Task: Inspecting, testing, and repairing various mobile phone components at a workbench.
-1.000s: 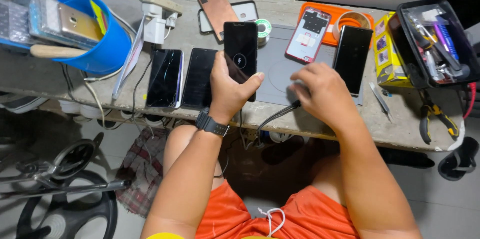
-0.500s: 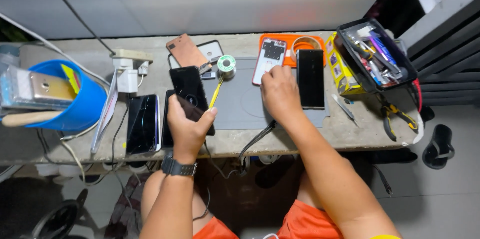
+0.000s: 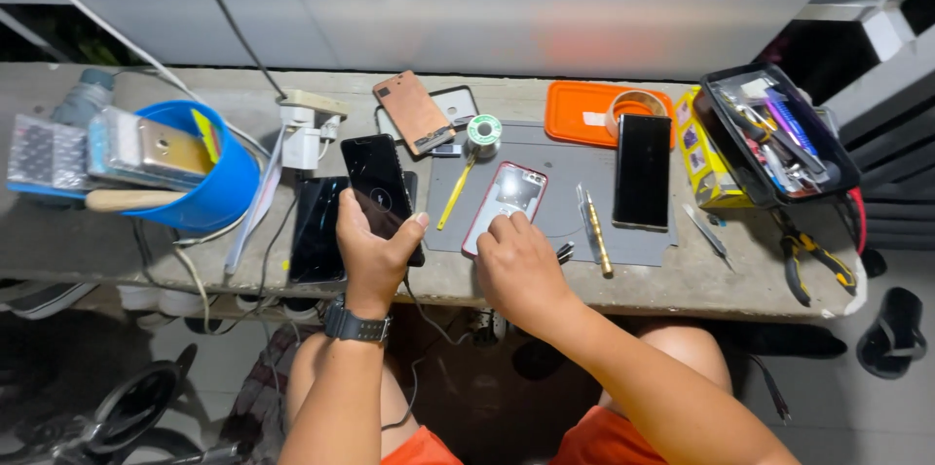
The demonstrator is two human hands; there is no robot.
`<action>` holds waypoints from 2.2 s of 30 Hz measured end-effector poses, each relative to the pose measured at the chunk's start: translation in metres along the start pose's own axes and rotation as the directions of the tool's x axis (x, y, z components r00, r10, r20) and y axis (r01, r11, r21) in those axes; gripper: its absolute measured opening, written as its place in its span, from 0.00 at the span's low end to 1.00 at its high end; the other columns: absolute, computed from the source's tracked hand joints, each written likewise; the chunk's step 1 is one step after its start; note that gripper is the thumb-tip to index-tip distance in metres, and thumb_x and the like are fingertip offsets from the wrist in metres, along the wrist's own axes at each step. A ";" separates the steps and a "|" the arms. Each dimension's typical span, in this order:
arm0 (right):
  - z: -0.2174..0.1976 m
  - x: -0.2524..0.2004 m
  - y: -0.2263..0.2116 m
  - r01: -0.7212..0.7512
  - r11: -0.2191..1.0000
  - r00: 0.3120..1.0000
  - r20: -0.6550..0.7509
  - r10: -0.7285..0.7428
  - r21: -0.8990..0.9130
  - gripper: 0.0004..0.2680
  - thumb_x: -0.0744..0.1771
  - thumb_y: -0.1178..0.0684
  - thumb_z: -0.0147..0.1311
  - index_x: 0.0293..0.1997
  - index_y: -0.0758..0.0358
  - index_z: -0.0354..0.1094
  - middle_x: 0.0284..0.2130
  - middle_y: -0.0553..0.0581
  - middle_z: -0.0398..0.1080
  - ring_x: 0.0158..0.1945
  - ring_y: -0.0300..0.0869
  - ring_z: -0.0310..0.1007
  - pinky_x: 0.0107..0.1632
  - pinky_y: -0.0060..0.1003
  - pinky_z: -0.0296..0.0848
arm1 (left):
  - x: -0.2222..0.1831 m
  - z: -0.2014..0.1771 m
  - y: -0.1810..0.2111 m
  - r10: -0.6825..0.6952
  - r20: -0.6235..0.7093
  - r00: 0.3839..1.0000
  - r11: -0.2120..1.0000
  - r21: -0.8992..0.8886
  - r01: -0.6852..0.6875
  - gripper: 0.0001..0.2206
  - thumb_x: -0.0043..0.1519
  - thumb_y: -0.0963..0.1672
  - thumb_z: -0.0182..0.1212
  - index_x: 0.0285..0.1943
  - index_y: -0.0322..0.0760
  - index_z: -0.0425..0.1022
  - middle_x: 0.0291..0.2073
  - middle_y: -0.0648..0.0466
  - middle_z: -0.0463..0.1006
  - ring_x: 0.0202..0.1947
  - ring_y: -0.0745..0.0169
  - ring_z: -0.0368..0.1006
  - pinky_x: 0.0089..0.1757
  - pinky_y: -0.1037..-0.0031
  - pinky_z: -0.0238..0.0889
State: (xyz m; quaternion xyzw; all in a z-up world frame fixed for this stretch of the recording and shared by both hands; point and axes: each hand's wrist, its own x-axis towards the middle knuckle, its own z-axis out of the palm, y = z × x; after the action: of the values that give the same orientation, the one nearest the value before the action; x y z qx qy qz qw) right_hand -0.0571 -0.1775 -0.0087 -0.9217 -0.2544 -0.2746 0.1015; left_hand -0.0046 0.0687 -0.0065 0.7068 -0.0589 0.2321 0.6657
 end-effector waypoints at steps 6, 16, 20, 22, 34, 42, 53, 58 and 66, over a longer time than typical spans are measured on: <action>-0.016 0.016 0.009 -0.036 0.997 0.989 0.144 0.025 0.074 0.05 0.64 0.55 0.71 0.36 0.55 0.77 0.32 0.51 0.71 0.40 0.50 0.77 0.42 0.44 0.76 | -0.002 -0.011 0.027 0.008 -0.011 1.000 1.000 -0.008 -0.008 0.22 0.53 0.42 0.84 0.53 0.35 0.76 0.38 0.48 0.82 0.40 0.63 0.78 0.45 0.67 0.75; 0.007 0.082 0.020 -0.238 0.962 0.967 0.126 0.222 0.132 0.03 0.71 0.55 0.65 0.45 0.48 0.81 0.31 0.47 0.79 0.41 0.46 0.84 0.43 0.42 0.84 | 0.001 -0.025 0.024 0.000 -0.080 0.997 0.999 -0.035 -0.003 0.23 0.51 0.42 0.84 0.53 0.36 0.77 0.37 0.46 0.84 0.39 0.61 0.79 0.43 0.65 0.76; 0.020 0.116 0.011 -0.193 0.978 0.979 0.087 0.186 0.082 0.03 0.73 0.57 0.64 0.49 0.53 0.81 0.33 0.52 0.81 0.37 0.47 0.85 0.40 0.40 0.85 | 0.001 -0.023 0.021 -0.018 -0.101 0.995 0.997 -0.075 0.010 0.23 0.50 0.42 0.85 0.52 0.36 0.78 0.35 0.46 0.84 0.38 0.62 0.79 0.41 0.65 0.75; 0.027 0.132 0.009 -0.178 0.983 0.982 0.075 0.174 0.050 0.04 0.73 0.58 0.65 0.53 0.54 0.82 0.34 0.54 0.82 0.37 0.47 0.86 0.39 0.40 0.86 | 0.002 -0.022 0.025 -0.011 -0.115 0.993 0.996 -0.093 0.000 0.23 0.50 0.42 0.85 0.52 0.36 0.78 0.36 0.45 0.84 0.40 0.63 0.78 0.42 0.64 0.76; 0.042 0.160 0.003 -0.197 0.957 0.929 0.270 0.252 -0.215 0.09 0.70 0.59 0.68 0.55 0.66 0.75 0.43 0.68 0.84 0.37 0.60 0.90 0.36 0.52 0.89 | 0.006 -0.015 0.040 -0.075 -0.095 0.993 0.986 -0.156 0.060 0.24 0.48 0.44 0.85 0.50 0.37 0.78 0.34 0.45 0.84 0.37 0.60 0.77 0.39 0.63 0.75; 0.000 0.125 -0.006 -0.324 0.945 0.932 0.189 0.309 0.052 0.15 0.69 0.56 0.64 0.64 0.66 0.73 0.41 0.68 0.79 0.37 0.67 0.87 0.40 0.64 0.84 | 0.004 0.003 0.060 -0.073 -0.034 0.997 0.975 -0.212 0.064 0.22 0.52 0.44 0.84 0.50 0.36 0.77 0.37 0.47 0.82 0.44 0.63 0.75 0.44 0.63 0.75; -0.105 -0.003 0.142 -0.362 0.090 0.619 0.168 0.767 0.928 0.15 0.73 0.56 0.55 0.69 0.59 0.72 0.36 0.55 0.71 0.34 0.39 0.75 0.33 0.32 0.84 | -0.013 0.064 0.008 -0.010 0.188 0.982 0.993 -0.117 0.033 0.28 0.50 0.44 0.87 0.56 0.32 0.77 0.43 0.37 0.86 0.47 0.51 0.83 0.48 0.55 0.78; -0.138 -0.041 0.213 -0.133 -0.135 0.436 0.180 0.882 0.982 0.14 0.72 0.56 0.50 0.68 0.58 0.68 0.41 0.55 0.73 0.40 0.43 0.87 0.42 0.37 0.95 | -0.022 0.088 -0.022 -0.025 0.288 0.957 0.991 -0.120 0.062 0.30 0.51 0.46 0.87 0.60 0.31 0.77 0.44 0.35 0.86 0.47 0.51 0.81 0.48 0.51 0.77; -0.170 -0.030 0.279 -0.639 0.601 0.586 -0.202 0.785 0.480 0.12 0.66 0.64 0.62 0.51 0.51 0.83 0.39 0.51 0.78 0.28 0.37 0.80 0.36 0.31 0.84 | -0.029 0.130 0.062 -0.114 0.381 0.918 0.979 0.200 0.038 0.26 0.51 0.48 0.85 0.55 0.39 0.76 0.43 0.53 0.76 0.44 0.56 0.74 0.48 0.64 0.71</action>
State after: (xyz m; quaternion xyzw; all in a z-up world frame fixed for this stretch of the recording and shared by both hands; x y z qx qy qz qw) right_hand -0.0091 -0.4825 0.1022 -0.8339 0.1252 -0.3367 0.4189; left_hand -0.0222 -0.0702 0.0378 0.8004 -0.1405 0.0650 0.5791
